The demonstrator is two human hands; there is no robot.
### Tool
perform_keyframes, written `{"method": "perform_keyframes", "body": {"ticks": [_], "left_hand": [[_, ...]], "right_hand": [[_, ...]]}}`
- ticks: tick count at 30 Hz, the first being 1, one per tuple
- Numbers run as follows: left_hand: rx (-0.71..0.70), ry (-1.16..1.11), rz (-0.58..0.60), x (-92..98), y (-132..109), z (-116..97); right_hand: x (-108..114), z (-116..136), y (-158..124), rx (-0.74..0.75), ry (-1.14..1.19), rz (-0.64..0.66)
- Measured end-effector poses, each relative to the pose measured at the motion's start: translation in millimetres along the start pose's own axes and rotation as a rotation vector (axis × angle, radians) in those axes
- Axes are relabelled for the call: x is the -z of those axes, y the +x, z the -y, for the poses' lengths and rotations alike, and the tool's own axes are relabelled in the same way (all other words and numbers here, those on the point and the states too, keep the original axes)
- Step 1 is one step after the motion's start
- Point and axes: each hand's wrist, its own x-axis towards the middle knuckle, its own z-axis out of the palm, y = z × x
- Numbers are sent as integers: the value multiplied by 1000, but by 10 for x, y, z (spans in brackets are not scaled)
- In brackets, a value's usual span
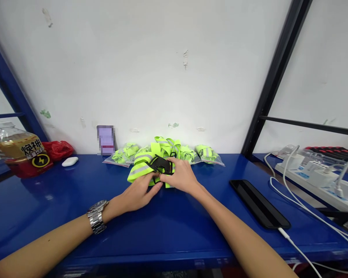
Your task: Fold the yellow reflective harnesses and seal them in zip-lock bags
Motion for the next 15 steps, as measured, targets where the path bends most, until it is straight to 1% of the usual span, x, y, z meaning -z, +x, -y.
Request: {"method": "perform_keyframes", "body": {"ticks": [1, 3, 5, 8, 10, 11, 12, 14, 15], "left_hand": [[62, -76, -25, 9, 20, 64], [136, -267, -54, 33, 56, 175], [207, -502, -86, 46, 86, 232], [328, -871, -205, 34, 132, 205], [380, -1057, -289, 24, 173, 142], [400, -1118, -327, 23, 198, 106], [417, -1160, -371, 28, 226, 72], [442, -1209, -471, 53, 292, 12], [455, -1226, -522, 71, 328, -13]], "right_hand": [[16, 11, -2, 13, 20, 0], [29, 36, -16, 67, 32, 25], [16, 59, -36, 136, 19, 97], [-27, 86, -64, 198, -7, 213], [-53, 96, -77, 213, -47, 224], [-62, 101, -83, 217, -80, 198], [-69, 107, -91, 221, -119, 144], [-82, 132, -115, 253, -188, -44], [-91, 156, -133, 307, -205, -159]]}}
